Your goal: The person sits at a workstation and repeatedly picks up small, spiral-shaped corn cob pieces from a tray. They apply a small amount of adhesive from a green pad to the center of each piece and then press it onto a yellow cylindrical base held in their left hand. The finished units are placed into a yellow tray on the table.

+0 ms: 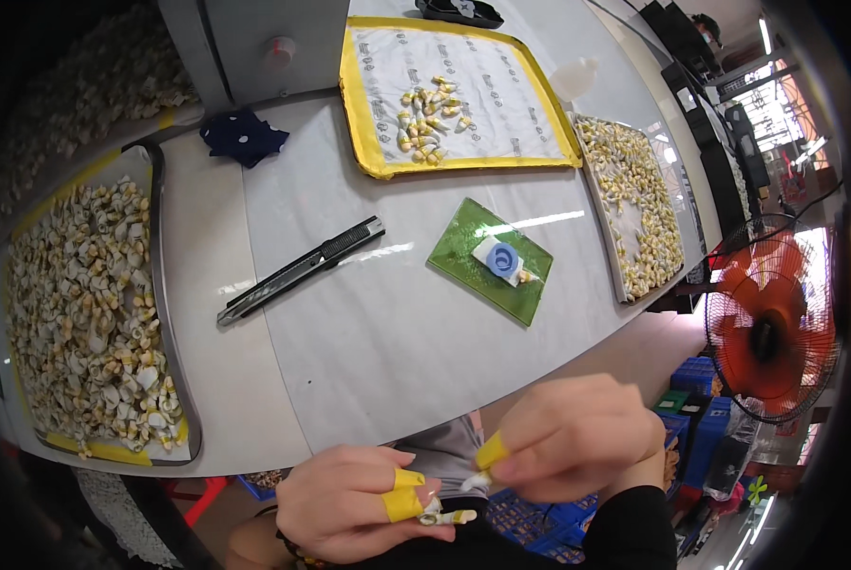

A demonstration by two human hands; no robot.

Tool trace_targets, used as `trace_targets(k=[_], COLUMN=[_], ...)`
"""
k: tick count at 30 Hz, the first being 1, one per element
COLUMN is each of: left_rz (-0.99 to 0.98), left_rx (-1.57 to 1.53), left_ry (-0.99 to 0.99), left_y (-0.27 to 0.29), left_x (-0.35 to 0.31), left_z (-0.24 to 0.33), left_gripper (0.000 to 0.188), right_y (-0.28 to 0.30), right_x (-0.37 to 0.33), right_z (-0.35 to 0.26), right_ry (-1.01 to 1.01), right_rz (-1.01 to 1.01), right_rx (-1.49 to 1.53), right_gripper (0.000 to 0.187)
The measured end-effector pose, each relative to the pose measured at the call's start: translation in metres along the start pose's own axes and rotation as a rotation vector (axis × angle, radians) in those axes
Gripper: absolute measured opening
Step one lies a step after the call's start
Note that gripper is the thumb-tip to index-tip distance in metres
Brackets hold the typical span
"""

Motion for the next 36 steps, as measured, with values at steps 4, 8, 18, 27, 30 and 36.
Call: trace_targets(k=[4,8,18,27,30,36], left_rz=[-0.02,-0.006,0.024,-0.031,-0.049,-0.316], left_rx=[-0.022,-0.025,0.025,0.094,0.086,-0.016], left_ry=[0.002,-0.002,-0.03,-0.117,-0.108,0.083], left_y=[-0.006,-0.008,-0.011,-0.013,-0.013,-0.027], left_x=[0.004,0.004,0.005,0.013,0.014,-0.002], left_z=[-0.004,-0.005,-0.001,0.01,0.01,-0.018], left_gripper=[0.034,0.034,0.03,0.032,0.031,0.031], right_y=[-0.004,-0.007,-0.014,-0.016,-0.016,-0.015], right_x=[-0.012,-0.018,-0.006,-0.005,-0.004,-0.001], right_z=[0.002,0.0,-0.006,-0.012,-0.013,-0.012], right_ry=[0.05,0.098,0.135,0.129,0.125,0.111], right_rz=[0.044,0.008,-0.205,-0.259,-0.257,-0.235], right_rx=[-0.017,-0.063,-0.098,-0.118,-0.131,-0.13], right_gripper=[0.02,0.016,0.012,0.012,0.012,0.011])
Point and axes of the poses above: each hand's wrist, its own x-axis towards the middle knuckle, its own y-axis out of the back of the hand, z = x × y, the point moved 8 cm from there along x, towards the middle knuckle, and after that the axes turned 8 degrees about -y, right-handed, at the moved point
